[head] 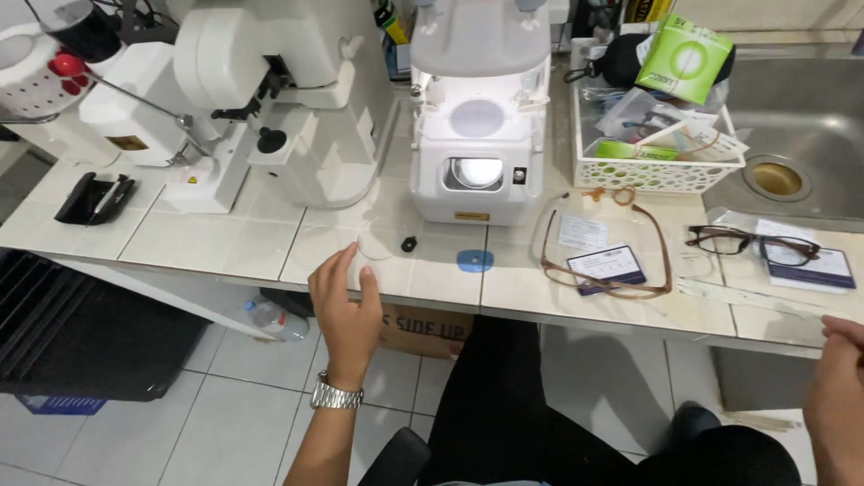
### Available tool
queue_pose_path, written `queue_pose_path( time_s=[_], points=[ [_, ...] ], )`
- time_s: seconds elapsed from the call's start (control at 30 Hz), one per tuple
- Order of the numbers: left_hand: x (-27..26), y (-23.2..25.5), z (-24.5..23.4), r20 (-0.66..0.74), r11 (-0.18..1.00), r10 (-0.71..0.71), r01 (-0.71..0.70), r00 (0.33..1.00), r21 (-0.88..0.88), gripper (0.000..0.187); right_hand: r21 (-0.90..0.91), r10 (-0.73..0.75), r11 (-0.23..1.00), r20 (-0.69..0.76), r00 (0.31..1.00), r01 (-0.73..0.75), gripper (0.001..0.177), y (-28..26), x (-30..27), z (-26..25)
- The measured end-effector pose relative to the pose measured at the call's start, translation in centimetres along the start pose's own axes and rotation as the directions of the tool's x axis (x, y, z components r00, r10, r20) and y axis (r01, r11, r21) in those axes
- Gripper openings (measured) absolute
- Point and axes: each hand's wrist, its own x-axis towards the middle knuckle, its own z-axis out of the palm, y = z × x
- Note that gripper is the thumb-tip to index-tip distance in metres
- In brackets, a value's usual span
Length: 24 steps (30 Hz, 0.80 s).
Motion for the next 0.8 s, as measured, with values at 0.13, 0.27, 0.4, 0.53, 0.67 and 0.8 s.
queue_pose_path(
  time_s=[0.13, 0.27, 0.4, 0.53, 0.67, 0.8],
  points=[
    [1.8, -3.6, -1.7, -0.08, 1.0, 0.019, -0.019, 0.997, 0.009, 0.027, -0.016, -0.055, 0.998, 0.004, 0.998, 0.055, 0.026, -6.8, -6.0, 0.6],
    [3.3, -6.4, -3.2, -0.078, 1.0, -0.001, 0.002, 0.997, 0.012, 0.025, 0.158, -0.194, 0.968, -0.017, 0.981, 0.194, 0.026, -11.9, -8.2, 3.3],
    [5.0, -9.1, -4.9, -0.083, 0.992, 0.122, -0.123, 0.989, 0.002, 0.025, 0.235, -0.276, 0.939, 0.083, 0.957, 0.251, 0.022, -19.4, -9.2, 5.7],
    [6.9, -12.1, -6.5, 0.118, 0.972, 0.23, -0.234, 0.966, 0.027, 0.043, 0.258, -0.191, 0.96, 0.324, 0.927, 0.108, 0.022, -24.6, -9.3, 8.6],
    [8.1, -13.3, -6.7, 0.227, 0.921, 0.316, -0.355, 0.921, 0.158, 0.066, 0.228, -0.239, 0.961, 0.406, 0.882, 0.156, 0.023, -28.0, -8.6, 12.7],
    [8.3, -13.8, -6.0, 0.244, 0.948, 0.253, -0.29, 0.936, 0.128, 0.07, 0.185, -0.304, 0.952, 0.482, 0.821, 0.243, 0.03, -32.9, -7.0, 17.4]
  ],
)
